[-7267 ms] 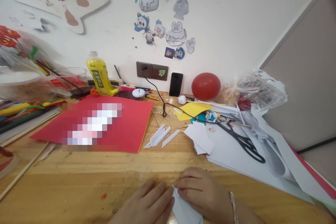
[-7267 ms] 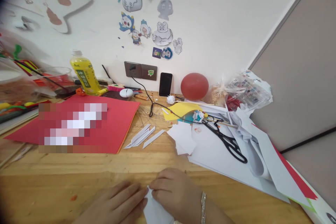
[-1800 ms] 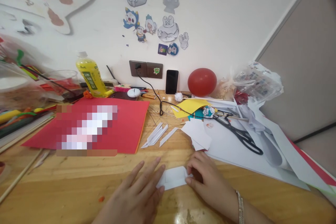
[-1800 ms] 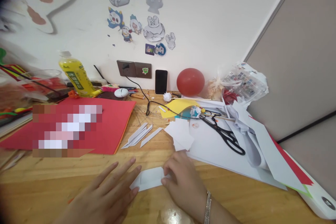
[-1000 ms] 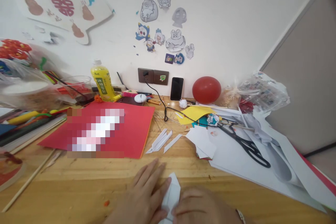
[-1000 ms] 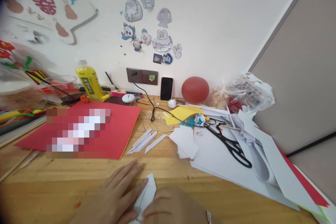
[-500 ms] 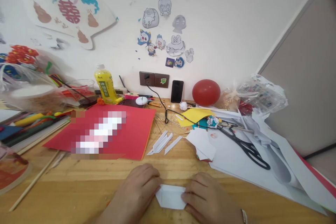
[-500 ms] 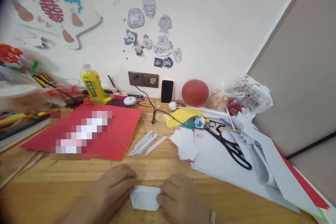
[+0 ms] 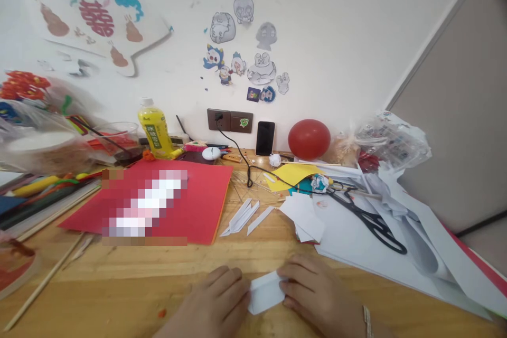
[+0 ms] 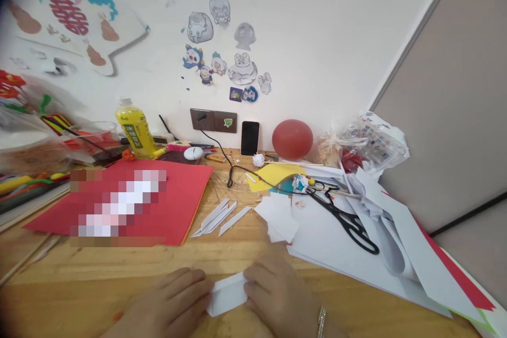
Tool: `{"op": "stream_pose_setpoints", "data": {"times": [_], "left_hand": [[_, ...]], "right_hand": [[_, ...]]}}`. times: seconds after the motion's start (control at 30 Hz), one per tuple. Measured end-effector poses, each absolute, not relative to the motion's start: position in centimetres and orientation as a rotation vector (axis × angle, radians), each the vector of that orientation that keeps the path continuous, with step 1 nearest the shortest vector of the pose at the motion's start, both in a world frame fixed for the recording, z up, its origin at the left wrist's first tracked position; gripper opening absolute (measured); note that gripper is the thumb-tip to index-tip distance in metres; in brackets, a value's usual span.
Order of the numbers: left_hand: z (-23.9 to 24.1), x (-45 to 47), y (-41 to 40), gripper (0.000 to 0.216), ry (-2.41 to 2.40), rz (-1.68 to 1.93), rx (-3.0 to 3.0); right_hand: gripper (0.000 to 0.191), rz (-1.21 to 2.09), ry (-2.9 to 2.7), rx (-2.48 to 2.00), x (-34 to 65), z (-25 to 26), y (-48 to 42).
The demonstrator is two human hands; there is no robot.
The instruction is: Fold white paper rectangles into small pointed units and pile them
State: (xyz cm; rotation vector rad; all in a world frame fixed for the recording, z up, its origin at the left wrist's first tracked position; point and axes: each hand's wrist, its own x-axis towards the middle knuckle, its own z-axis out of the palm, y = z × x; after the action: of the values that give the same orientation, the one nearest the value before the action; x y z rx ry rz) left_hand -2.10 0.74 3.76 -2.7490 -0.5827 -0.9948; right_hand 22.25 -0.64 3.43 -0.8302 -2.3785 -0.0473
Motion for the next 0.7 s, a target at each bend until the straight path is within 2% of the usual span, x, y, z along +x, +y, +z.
{"op": "stream_pose_setpoints", "data": {"times": [0.2, 0.4, 0.7], "left_hand": [[2.8, -1.7, 0.2, 0.026, -0.633, -0.985, -2.731], [4.1, -2.4, 0.9, 0.014, -0.672, -0.946, -2.866], [3.5, -2.0, 1.1, 0.026, -0.714, -0.983, -2.931]], "right_hand": [[0.020, 0.002, -2.363, -0.802, 22.0, 3.9, -0.8], [0.022, 0.148, -2.329, -0.847, 22.0, 3.7, -1.0], [0.017, 0.341, -2.245, -0.988, 21.4, 3.5, -1.4]]}}
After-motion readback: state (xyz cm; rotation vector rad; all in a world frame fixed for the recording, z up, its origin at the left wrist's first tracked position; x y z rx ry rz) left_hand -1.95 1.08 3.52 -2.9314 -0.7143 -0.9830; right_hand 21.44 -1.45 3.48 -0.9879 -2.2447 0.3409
